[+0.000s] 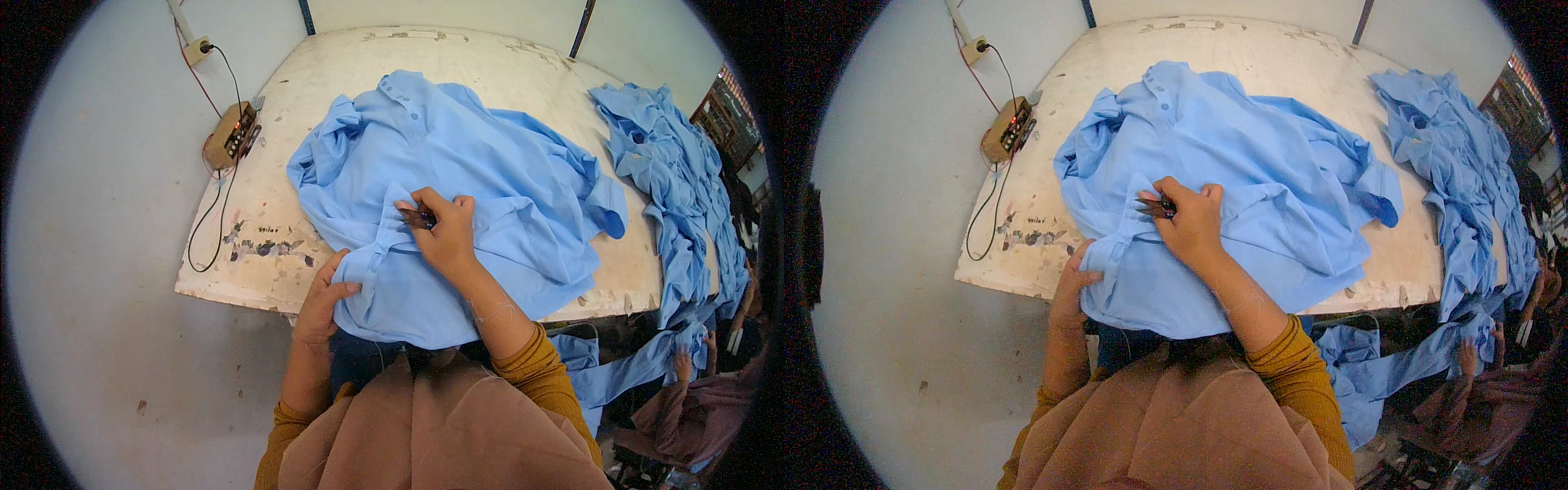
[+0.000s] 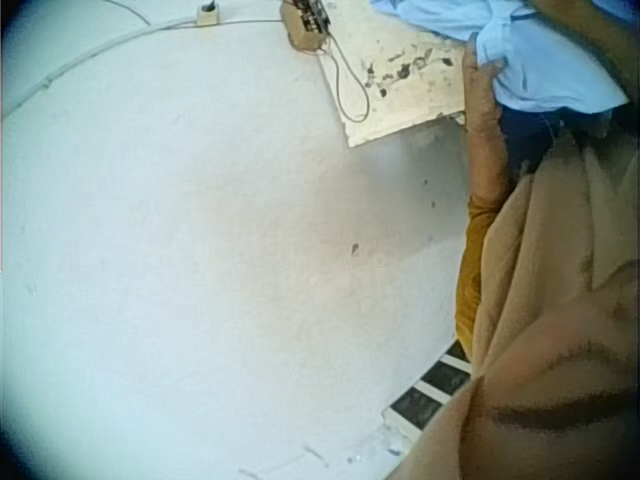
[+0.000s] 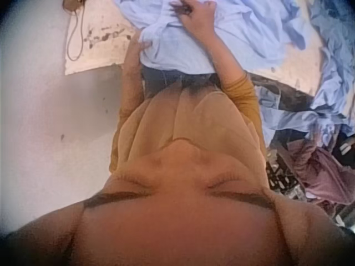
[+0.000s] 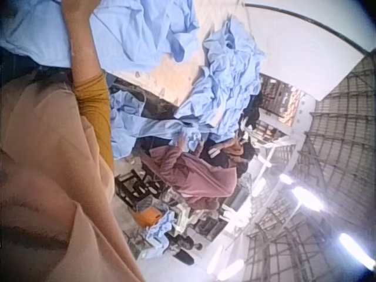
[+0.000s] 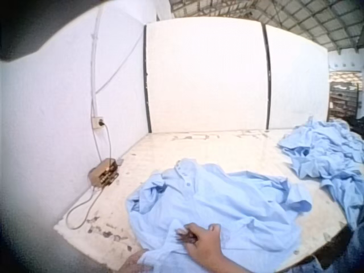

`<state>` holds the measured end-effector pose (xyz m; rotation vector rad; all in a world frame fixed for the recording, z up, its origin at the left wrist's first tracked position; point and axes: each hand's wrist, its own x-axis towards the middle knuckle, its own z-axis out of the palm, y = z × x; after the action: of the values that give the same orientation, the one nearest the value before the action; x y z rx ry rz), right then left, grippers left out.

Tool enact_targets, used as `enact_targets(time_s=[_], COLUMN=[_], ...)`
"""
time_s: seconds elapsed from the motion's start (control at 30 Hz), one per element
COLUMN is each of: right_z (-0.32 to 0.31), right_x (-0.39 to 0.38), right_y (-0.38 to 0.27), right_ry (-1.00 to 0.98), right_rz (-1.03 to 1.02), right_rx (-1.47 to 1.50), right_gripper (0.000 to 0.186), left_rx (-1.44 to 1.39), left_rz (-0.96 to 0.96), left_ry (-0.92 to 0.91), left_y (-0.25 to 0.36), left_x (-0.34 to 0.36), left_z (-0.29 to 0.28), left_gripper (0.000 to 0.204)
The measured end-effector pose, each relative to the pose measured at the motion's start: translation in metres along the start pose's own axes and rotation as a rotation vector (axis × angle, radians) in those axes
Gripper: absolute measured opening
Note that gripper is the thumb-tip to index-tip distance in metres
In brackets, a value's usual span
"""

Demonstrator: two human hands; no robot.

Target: The person uses small scissors to trim loose threads and excess fabric from light blue shirts on a worktable. They repeatedly pick up shirts, cut small areas, and place the shirts back on the table.

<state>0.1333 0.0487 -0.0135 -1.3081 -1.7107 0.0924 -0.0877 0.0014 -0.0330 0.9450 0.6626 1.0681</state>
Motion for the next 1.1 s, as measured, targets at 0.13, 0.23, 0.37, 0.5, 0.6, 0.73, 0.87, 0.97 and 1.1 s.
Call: enact_targets(time_s=[0.13, 0.23, 0.37, 0.5, 0.6, 0.73, 0.87, 0.97, 1.1], right_z=[0.009, 0.007, 0.001, -0.023, -0.044, -0.053, -0.053, -0.057, -0.062], right_x=[-0.004, -0.002, -0.001, -0.008, -0.023, -0.034, -0.041, -0.044, -0.044], right_y=[0.019, 0.017, 0.007, -0.018, -0.038, -0.047, -0.038, -0.035, -0.038], right_ry=[0.089, 0.063, 0.035, 0.045, -0.096, -0.149, -0.139, -0.178, -0.206], right_rz=[0.015, 0.042, 0.082, -0.011, -0.138, -0.240, -0.129, -0.098, -0.195], right_rx=[-0.034, -0.058, -0.013, 0.060, 0.240, 0.247, 0.385, 0.532, 0.404], right_gripper=[0.019, 0.027, 0.041, 0.030, 0.022, 0.017, 0.018, 0.017, 0.013], left_rx=[0.480, 0.488, 0.331, 0.297, 0.328, 0.445, 0.259, 0.265, 0.277], left_rz=[0.066, 0.074, 0.150, 0.234, 0.281, 0.374, 0.209, 0.208, 0.170], left_ry=[0.101, 0.211, 0.199, 0.147, 0.104, 0.052, 0.048, 0.083, 0.099], left_y=[0.019, 0.030, 0.025, 0.018, 0.012, 0.014, 0.016, 0.013, 0.015], left_x=[-0.006, -0.013, -0.022, -0.022, -0.021, -0.022, -0.024, -0.025, -0.027], left_z=[0.005, 0.008, 0.026, 0.040, 0.048, 0.064, 0.059, 0.060, 0.065], left_gripper=[0.029, 0.027, 0.031, 0.033, 0.034, 0.028, 0.018, 0.015, 0.013])
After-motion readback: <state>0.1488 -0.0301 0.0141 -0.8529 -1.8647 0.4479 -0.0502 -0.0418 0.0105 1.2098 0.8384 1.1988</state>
